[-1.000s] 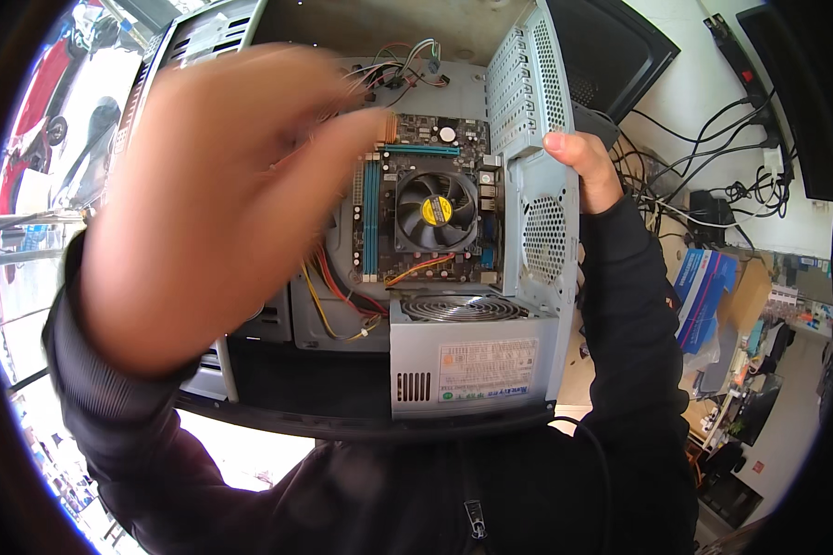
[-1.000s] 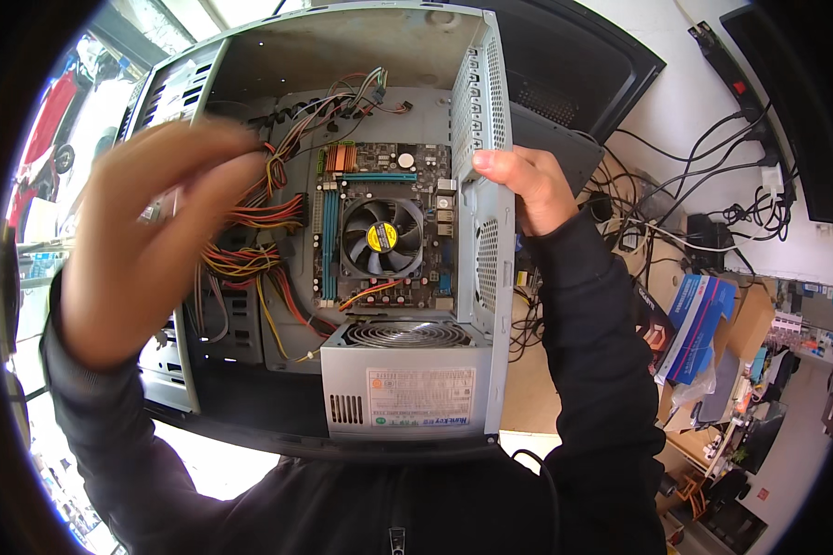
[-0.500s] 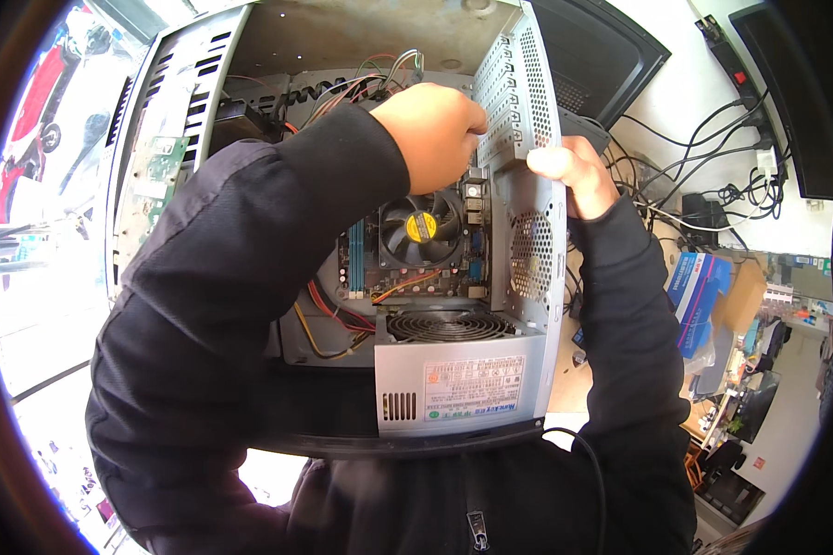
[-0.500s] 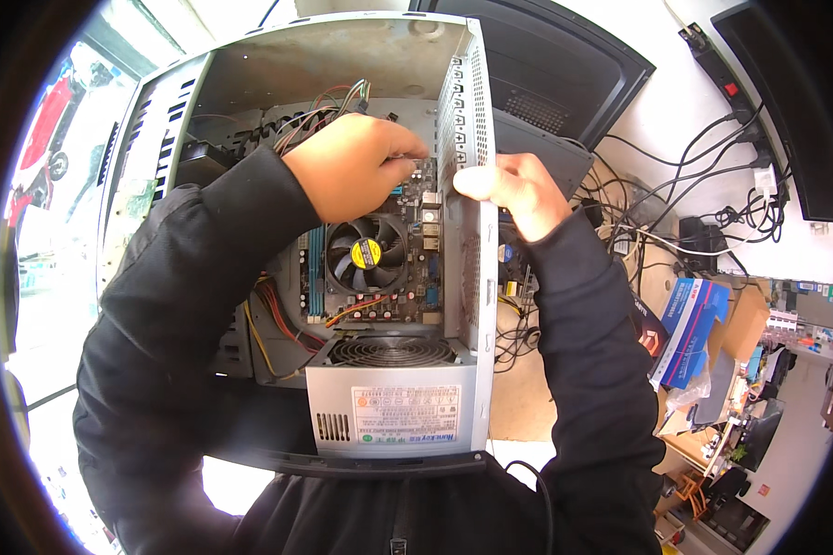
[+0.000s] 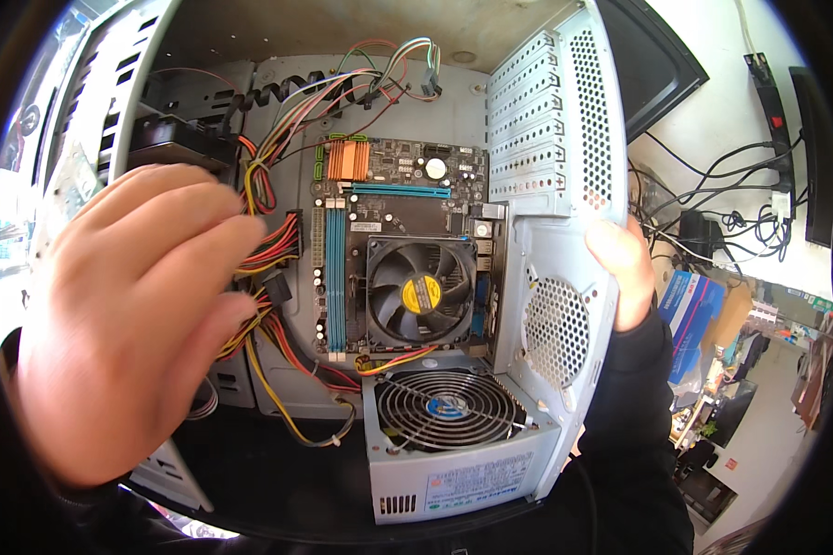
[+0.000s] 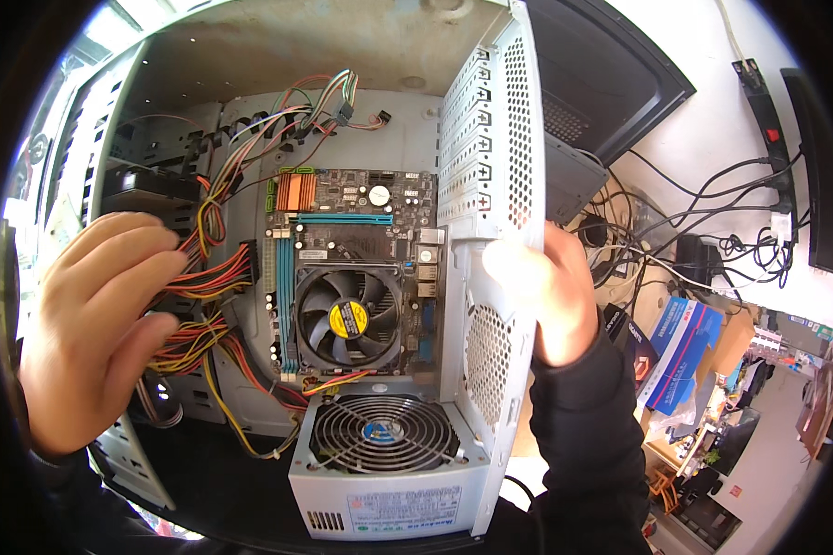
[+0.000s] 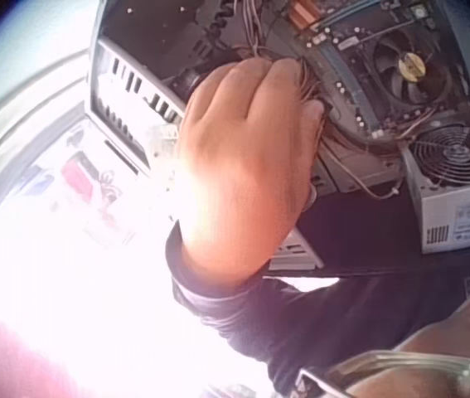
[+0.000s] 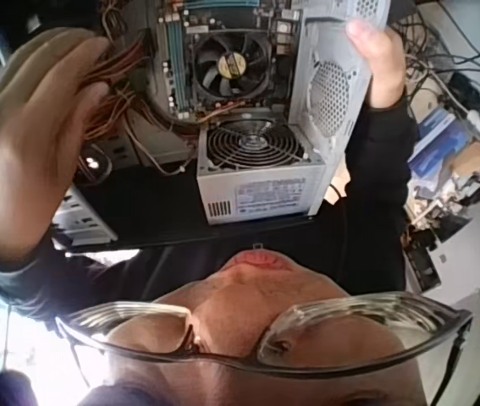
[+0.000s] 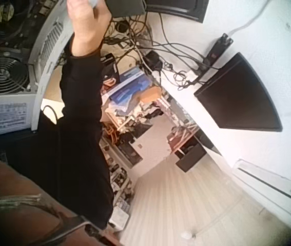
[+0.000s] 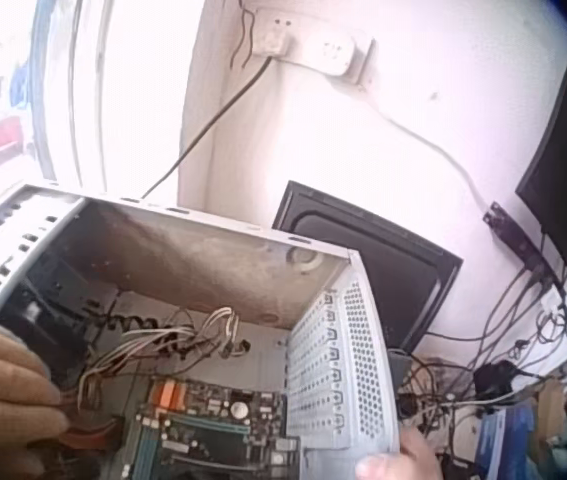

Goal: The person opens a desktop computer case and uses a screwdriver to remove and reinstall internal components. They handle the power supply, motherboard, and expansion cards, then reconnect internal cables and secure the case.

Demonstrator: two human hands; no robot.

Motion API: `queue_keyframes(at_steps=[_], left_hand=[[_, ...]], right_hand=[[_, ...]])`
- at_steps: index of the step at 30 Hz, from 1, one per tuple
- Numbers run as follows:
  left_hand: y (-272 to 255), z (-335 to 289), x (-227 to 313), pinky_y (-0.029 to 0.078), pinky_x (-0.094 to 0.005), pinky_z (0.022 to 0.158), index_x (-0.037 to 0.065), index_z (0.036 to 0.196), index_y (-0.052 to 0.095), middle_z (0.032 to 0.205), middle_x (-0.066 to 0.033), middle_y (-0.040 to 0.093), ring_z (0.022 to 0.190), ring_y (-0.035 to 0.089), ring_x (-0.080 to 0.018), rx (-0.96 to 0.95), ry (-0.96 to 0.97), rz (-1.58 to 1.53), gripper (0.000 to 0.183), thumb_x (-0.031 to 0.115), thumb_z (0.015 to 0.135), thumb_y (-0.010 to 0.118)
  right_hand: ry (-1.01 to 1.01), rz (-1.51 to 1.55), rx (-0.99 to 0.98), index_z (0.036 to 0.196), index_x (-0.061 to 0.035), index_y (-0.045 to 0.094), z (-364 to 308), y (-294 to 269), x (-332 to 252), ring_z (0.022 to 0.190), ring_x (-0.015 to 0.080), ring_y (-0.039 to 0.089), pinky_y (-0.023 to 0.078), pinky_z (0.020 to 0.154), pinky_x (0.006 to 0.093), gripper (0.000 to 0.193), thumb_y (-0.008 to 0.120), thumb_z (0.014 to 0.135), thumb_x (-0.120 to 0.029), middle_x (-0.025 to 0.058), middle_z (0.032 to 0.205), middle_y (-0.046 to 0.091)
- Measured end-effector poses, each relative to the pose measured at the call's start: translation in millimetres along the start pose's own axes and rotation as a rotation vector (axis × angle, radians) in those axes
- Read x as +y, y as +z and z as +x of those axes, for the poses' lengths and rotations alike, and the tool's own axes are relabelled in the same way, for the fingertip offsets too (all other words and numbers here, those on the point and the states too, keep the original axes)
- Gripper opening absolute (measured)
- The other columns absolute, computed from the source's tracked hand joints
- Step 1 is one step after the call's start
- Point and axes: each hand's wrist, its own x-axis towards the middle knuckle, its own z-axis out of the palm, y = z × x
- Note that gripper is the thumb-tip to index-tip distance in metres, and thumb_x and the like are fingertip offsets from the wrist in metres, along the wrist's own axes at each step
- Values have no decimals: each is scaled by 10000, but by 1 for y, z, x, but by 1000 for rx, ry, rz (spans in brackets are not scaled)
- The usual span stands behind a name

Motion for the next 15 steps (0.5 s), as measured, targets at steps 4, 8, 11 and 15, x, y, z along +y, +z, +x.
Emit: queue_keyframes(at_steps=[4,8,11,15], left_hand=[[14,-5,-23,507,-476,908,-88,1082,620,1081,-242,631,1014,619,-435,52,2,-46,379,42,736,704],[29,2,-38,500,-482,897,-82,1081,626,1075,-233,637,1004,625,-418,5,26,17,371,101,766,695],[32,-5,-33,489,-484,908,-76,1104,626,1086,-225,637,1014,623,-400,26,4,-20,381,140,795,684],[31,-9,-35,463,-477,945,-65,1199,610,1178,-212,613,1089,586,-370,7,32,9,427,177,854,674]], right_hand=[[-37,54,125,1154,95,635,-4,-3,12,767,128,645,498,674,242,466,621,854,-261,90,955,686],[-114,-22,139,1197,107,608,-2,-4,9,852,167,676,535,741,281,659,713,763,-378,127,1040,693],[-140,-54,90,1225,107,588,3,-6,3,876,186,680,543,760,299,714,735,746,-402,143,1070,686],[-162,-76,124,1260,107,560,4,2,-3,896,206,683,551,773,317,742,741,753,-403,161,1097,677]])
